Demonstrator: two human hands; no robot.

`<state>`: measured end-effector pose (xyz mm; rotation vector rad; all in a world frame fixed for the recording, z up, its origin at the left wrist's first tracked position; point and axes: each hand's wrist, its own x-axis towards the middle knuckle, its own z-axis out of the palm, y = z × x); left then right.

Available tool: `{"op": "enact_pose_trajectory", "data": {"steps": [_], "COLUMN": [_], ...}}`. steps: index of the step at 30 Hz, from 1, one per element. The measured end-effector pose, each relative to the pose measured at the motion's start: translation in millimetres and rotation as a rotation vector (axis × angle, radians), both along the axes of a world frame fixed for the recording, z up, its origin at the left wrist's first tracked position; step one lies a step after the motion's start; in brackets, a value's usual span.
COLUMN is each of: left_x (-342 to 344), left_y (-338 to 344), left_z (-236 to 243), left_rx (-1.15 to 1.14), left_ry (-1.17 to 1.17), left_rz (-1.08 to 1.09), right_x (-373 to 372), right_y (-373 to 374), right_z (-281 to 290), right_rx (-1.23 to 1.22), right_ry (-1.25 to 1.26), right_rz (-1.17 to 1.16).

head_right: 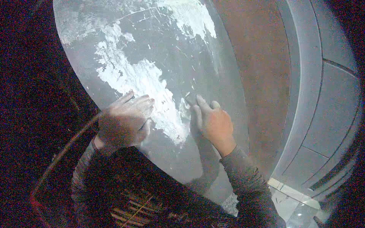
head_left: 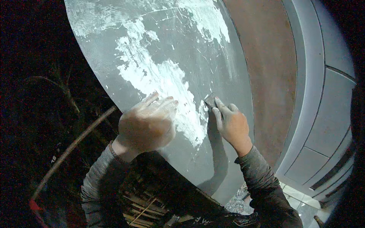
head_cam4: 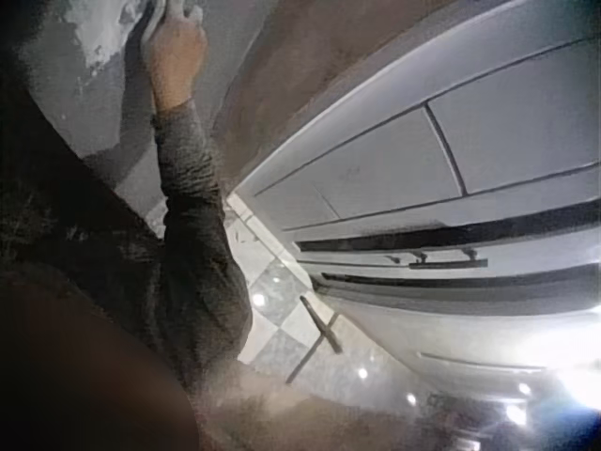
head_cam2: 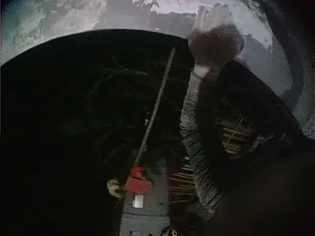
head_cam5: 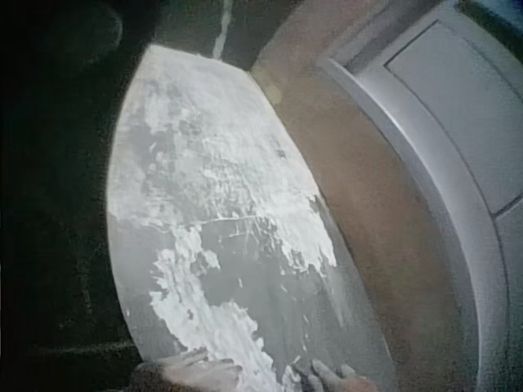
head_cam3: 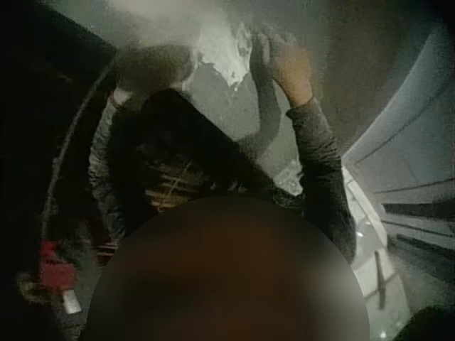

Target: The person applies white plaster to a curved wall using a trowel, spreading and smoothing the material in vertical strokes. The person repeatedly scoops plaster from a container and applies it to the wall surface.

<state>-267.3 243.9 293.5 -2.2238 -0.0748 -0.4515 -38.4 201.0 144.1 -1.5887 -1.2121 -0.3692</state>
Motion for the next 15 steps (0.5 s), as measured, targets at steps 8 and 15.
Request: {"op": "enact_pose_trajectory", "data": {"steps": [8,15], "left_x": [-1.3,-2.0], "left_y": [-4.2,-0.9], "left_z": [1.0,2.0], "left_rx": [0.028,-0.010], "left_ry": [0.038,0.020], "left_rz": [-0.036,-0.032], "right_x": [72.2,-38.6], "right_y": [58.7,-26.8], "right_z": [33.9,-65.6], "right_rx": [0.171,-0.048], "right_ry": [-0.146,-0.031], "right_rz": [-0.029,0.128]}}
